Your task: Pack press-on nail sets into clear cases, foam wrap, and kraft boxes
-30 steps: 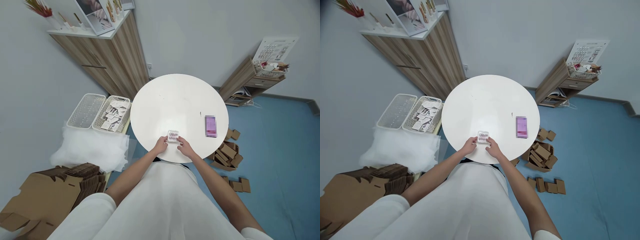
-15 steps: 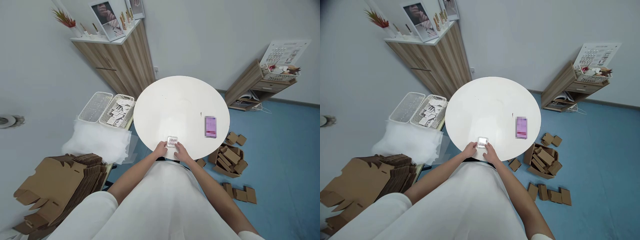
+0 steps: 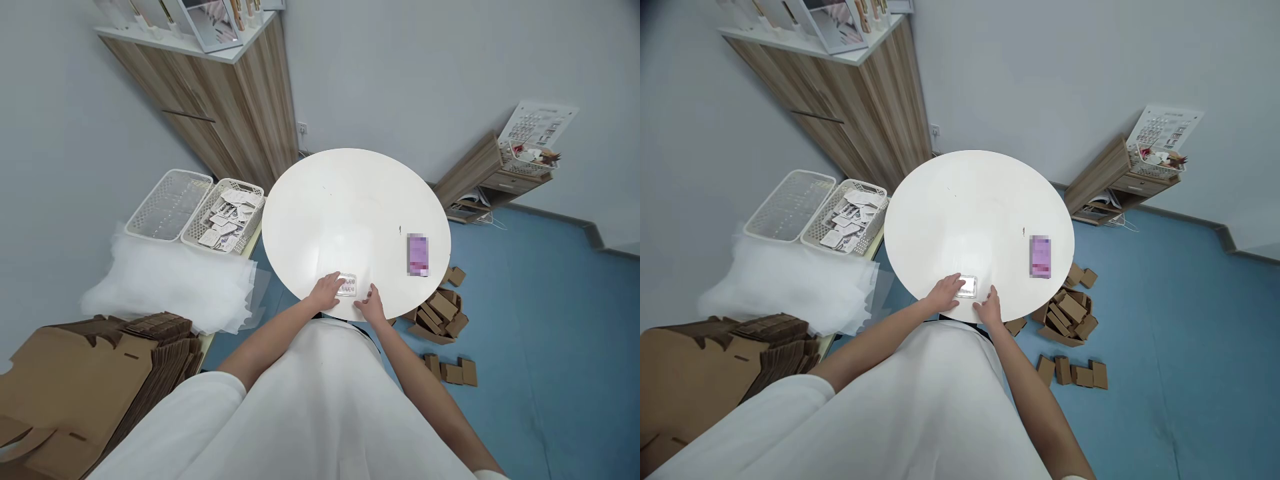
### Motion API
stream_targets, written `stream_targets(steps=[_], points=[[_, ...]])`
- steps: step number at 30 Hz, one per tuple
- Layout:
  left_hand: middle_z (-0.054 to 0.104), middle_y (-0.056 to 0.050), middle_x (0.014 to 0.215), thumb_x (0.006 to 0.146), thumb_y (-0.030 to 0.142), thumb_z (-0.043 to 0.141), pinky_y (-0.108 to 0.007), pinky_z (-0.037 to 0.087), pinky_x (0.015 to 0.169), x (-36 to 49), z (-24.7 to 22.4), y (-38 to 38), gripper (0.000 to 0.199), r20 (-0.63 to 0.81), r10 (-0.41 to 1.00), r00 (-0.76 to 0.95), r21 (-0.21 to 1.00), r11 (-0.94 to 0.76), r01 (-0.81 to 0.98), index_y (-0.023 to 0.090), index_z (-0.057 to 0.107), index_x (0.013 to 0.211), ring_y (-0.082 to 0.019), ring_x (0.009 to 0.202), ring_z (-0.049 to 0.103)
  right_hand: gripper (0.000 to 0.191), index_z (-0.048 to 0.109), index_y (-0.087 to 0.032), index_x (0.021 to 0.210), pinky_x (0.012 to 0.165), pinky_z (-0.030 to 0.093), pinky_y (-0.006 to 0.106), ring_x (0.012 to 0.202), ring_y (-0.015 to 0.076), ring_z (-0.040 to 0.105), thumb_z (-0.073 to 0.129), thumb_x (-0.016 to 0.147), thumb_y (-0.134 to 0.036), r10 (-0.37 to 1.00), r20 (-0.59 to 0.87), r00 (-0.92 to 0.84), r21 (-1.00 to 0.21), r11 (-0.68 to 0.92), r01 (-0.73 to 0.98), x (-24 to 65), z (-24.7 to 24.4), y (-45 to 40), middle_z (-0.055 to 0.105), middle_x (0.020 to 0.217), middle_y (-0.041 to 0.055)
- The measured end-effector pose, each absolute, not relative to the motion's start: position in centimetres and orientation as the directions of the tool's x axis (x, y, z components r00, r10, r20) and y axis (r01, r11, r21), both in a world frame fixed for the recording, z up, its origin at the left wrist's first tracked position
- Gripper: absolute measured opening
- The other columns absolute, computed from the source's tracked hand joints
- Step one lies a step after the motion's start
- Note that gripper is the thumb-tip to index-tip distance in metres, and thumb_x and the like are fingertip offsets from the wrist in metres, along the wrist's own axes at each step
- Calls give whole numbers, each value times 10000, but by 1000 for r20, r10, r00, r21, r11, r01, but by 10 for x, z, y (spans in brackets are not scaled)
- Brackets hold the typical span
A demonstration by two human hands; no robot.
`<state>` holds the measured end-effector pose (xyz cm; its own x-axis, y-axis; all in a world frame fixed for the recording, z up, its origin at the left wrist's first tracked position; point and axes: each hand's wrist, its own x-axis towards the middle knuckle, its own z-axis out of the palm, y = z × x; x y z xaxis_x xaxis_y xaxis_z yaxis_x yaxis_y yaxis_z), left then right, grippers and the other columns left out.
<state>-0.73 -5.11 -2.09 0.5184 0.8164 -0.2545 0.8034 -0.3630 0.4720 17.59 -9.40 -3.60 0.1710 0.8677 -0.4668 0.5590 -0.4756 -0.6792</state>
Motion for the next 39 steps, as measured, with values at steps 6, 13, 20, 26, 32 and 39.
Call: stream_targets(steps=[6, 13, 20, 26, 32, 39], points=[[295, -89, 1372, 622, 240, 643, -399, 301, 948, -12, -29, -49, 644, -220, 793, 568, 460, -429, 778, 249, 376, 1208, -279, 1195, 344, 461, 519, -150, 1037, 718, 460, 326, 835, 212, 581, 586, 638, -371, 786, -560, 262, -764, -612, 203, 156, -38, -86, 625, 918, 82], [298, -115, 1351, 624, 350, 660, -412, 280, 946, -11, -33, -50, 649, -218, 794, 567, 412, -452, 791, 221, 350, 1180, -288, 1180, 336, 134, 457, -209, 671, 583, 451, 238, 612, 119, 523, 557, 645, -293, 720, -591, 364, -776, -631, -13, 134, -35, -87, 552, 648, -15], [419, -111, 1208, 704, 280, 559, -365, 323, 871, -14, -34, -46, 448, -147, 802, 579, 422, -479, 770, 190, 391, 1109, -253, 1071, 411, 67, 393, -211, 663, 560, 490, 245, 536, 103, 525, 443, 706, -215, 675, -679, 290, -733, -645, -214, 130, -31, -83, 511, 575, -16], [487, -106, 1113, 732, 105, 425, -374, 298, 869, -14, -34, -46, 372, -117, 803, 585, 359, -515, 779, 191, 422, 1094, -234, 1002, 455, 61, 433, -206, 772, 699, 506, 331, 742, 157, 577, 434, 737, -256, 676, -665, 318, -742, -647, -178, 138, -20, -87, 564, 787, 43], [468, -118, 1182, 719, 115, 462, -405, 245, 925, -18, -30, -51, 373, -109, 748, 655, 309, -600, 738, 185, 446, 1085, -242, 1027, 459, 566, 343, -203, 1159, 985, 300, 438, 1222, 262, 317, 563, 683, -417, 910, -231, 345, -764, -389, 515, 148, -8, -112, 333, 1310, 128], [537, -86, 1069, 807, 265, 440, -399, 301, 888, -24, -12, -52, 261, -150, 705, 693, 351, -617, 704, 207, 460, 1060, -235, 986, 507, 436, 400, -200, 1193, 970, 302, 423, 1235, 245, 336, 451, 764, -138, 971, -158, -178, -416, 98, 904, 129, -18, -110, 410, 1316, 112]])
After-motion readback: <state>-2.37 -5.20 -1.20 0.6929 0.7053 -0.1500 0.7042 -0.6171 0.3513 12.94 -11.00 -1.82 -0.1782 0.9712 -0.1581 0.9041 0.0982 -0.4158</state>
